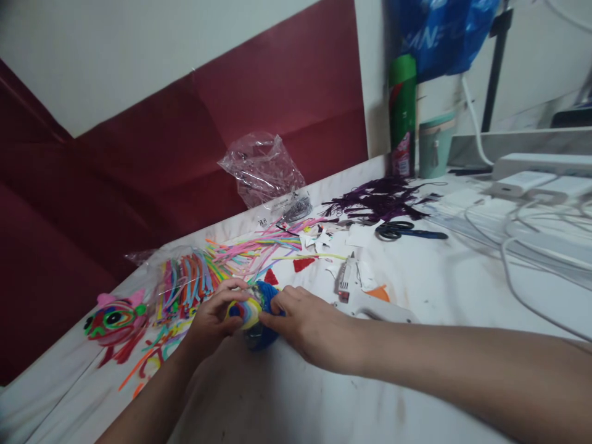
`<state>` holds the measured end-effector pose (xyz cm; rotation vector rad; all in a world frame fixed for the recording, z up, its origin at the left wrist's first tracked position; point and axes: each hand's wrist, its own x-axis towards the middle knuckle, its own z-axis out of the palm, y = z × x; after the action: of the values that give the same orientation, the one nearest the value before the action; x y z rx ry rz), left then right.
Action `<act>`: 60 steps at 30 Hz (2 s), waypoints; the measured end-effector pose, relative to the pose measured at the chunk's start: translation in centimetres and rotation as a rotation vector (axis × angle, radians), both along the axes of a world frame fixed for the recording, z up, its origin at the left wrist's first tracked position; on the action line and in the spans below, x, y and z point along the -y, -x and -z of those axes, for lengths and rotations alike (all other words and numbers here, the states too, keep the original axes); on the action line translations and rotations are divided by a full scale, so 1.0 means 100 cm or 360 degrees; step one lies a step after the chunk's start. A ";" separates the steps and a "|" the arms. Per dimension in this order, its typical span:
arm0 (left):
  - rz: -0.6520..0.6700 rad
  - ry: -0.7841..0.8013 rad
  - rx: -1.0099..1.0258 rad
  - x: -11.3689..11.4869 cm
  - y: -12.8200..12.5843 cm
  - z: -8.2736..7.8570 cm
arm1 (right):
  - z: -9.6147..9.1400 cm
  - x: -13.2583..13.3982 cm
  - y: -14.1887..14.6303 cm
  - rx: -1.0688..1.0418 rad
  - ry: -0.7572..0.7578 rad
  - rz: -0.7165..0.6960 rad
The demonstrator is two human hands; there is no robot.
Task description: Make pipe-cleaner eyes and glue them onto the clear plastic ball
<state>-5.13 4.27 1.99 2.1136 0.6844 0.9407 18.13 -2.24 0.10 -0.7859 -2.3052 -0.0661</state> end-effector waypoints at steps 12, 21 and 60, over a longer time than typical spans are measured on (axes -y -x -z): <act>-0.0004 -0.0035 -0.0058 -0.002 0.002 0.001 | -0.001 0.000 -0.002 0.0000 -0.0023 -0.0068; -0.0002 -0.0041 -0.0067 0.001 -0.001 -0.002 | -0.003 0.002 -0.004 -0.0141 0.0051 -0.0178; -0.0172 -0.0316 0.0143 0.018 -0.024 0.019 | 0.011 -0.003 -0.007 0.0177 -0.0237 -0.0110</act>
<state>-2.69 2.45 0.05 2.2081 0.6894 1.1986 18.84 -1.93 -1.04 -0.6405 -2.3980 -0.2533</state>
